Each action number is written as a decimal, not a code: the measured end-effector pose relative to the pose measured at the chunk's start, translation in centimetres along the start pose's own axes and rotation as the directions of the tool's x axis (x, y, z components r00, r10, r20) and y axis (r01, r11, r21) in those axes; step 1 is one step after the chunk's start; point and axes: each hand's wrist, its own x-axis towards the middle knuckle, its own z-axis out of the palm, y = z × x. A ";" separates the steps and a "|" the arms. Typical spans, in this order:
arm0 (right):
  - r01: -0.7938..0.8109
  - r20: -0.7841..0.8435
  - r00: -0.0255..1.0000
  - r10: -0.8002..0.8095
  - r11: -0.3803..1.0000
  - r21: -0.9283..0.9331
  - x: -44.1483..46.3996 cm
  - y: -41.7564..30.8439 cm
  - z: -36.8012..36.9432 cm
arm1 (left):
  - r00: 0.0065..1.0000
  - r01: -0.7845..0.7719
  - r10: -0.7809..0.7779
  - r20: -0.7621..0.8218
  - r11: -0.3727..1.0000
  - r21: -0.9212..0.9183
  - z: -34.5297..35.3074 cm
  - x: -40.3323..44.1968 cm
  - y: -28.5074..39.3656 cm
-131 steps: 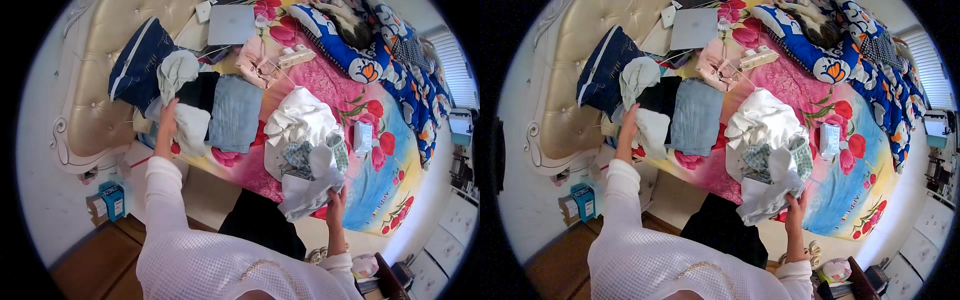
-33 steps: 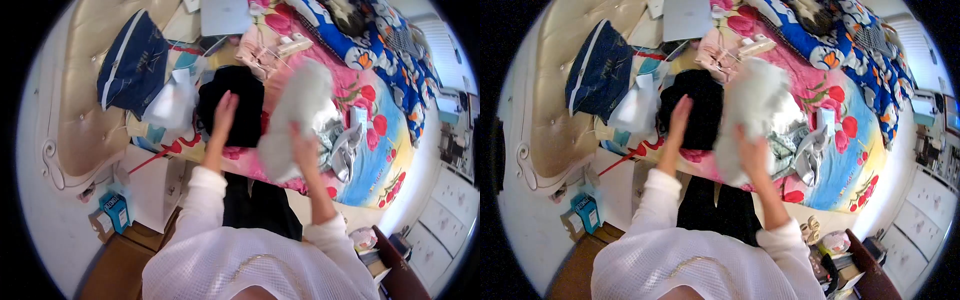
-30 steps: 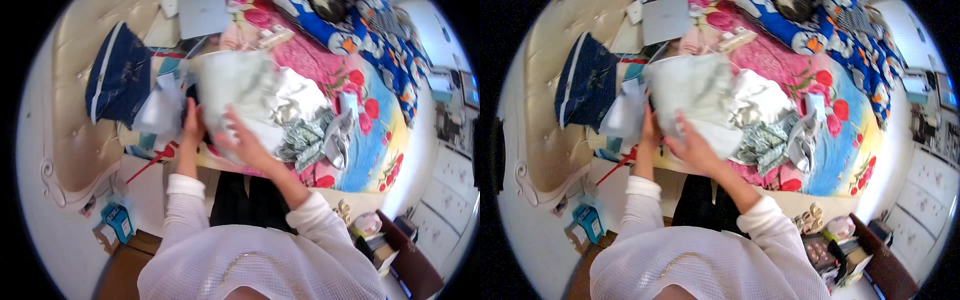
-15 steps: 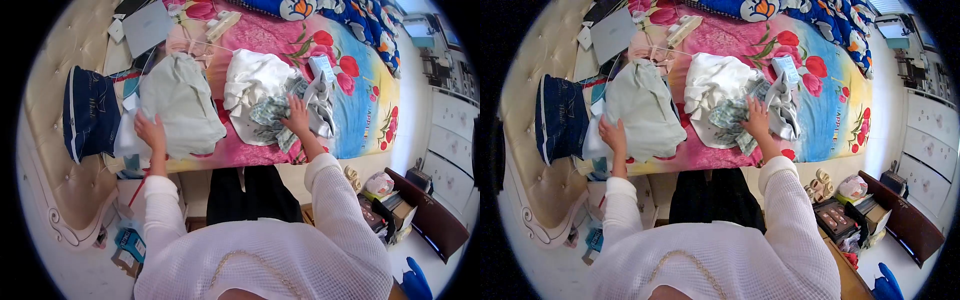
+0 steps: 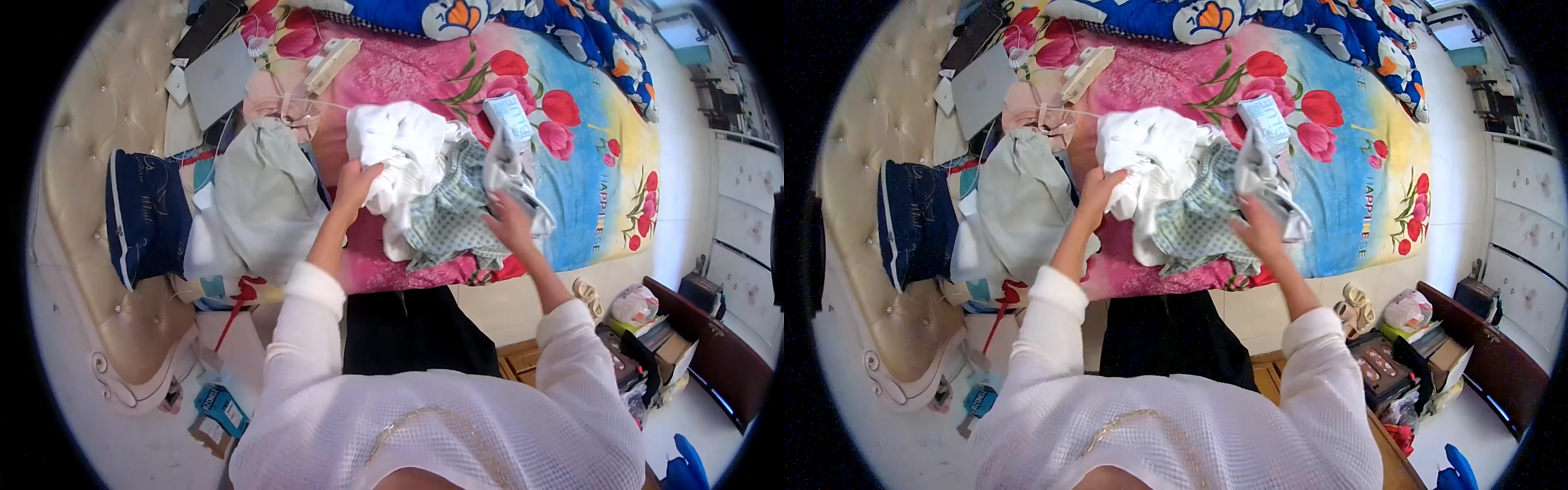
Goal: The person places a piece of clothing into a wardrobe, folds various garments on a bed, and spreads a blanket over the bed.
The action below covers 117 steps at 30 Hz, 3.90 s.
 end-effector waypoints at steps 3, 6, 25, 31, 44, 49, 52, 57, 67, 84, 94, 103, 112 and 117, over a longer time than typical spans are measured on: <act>0.344 -0.136 0.936 -0.324 0.924 0.167 2.0 -10.8 0.7 | 0.951 -0.173 0.116 0.286 0.968 0.183 3.7 -5.7 10.0; -0.347 0.230 0.937 0.262 0.628 0.697 5.0 -16.0 -2.1 | 0.767 -0.485 0.463 0.444 0.872 -0.071 4.7 -9.0 16.4; 0.094 -0.235 0.866 -0.441 -0.318 0.943 0.4 -26.8 -22.7 | 0.618 -0.566 0.749 0.240 0.213 0.796 -3.2 -16.2 30.2; 0.266 -0.297 0.921 -0.252 -0.150 0.952 4.0 -26.4 -26.5 | 0.583 -0.811 0.798 0.153 0.582 0.056 -3.7 -20.0 35.2; 0.520 -0.453 0.845 -0.284 0.634 0.573 -1.9 -34.4 -12.8 | 0.516 -0.604 0.811 0.275 0.572 -0.555 1.8 -19.9 40.0; 0.399 -0.294 0.898 -0.327 0.325 0.858 -2.3 -35.8 -17.1 | 0.414 -0.907 0.708 0.572 0.263 0.330 2.2 -20.4 33.4; 0.453 -0.254 0.891 -0.377 0.682 0.574 -3.3 -33.6 -17.7 | 0.614 -0.781 0.628 0.478 0.394 0.485 0.8 -19.0 29.8; 0.217 0.273 0.940 -0.204 0.976 -0.016 -6.0 -11.0 -8.8 | 0.693 -0.652 0.634 0.343 0.350 0.672 -5.1 -15.6 15.2; -0.401 0.496 0.863 0.097 0.729 0.555 -20.3 -6.4 -4.7 | 0.891 -0.402 0.452 0.039 0.746 0.531 -1.9 -21.4 9.3; -0.195 0.323 0.937 0.130 0.964 0.181 -22.7 -5.6 -4.4 | 0.947 -0.319 0.268 0.177 0.722 0.614 1.1 -22.7 7.9; -0.329 0.148 0.941 0.304 0.926 0.187 -27.4 -10.9 -7.3 | 0.946 -0.307 0.306 0.104 0.755 0.579 0.6 -22.9 6.9; -0.620 0.577 0.714 0.397 0.741 0.257 -29.0 -2.0 -8.8 | 0.931 -0.355 0.341 0.133 0.755 0.551 0.6 -22.4 6.8; -0.419 0.423 0.877 0.227 0.792 0.444 -29.7 1.2 -7.4 | 0.945 -0.318 0.306 0.115 0.780 0.538 0.6 -22.7 6.7; -0.655 0.582 0.734 0.351 0.594 0.467 -31.4 2.3 -8.9 | 0.916 -0.389 0.371 0.152 0.735 0.556 0.0 -22.6 6.7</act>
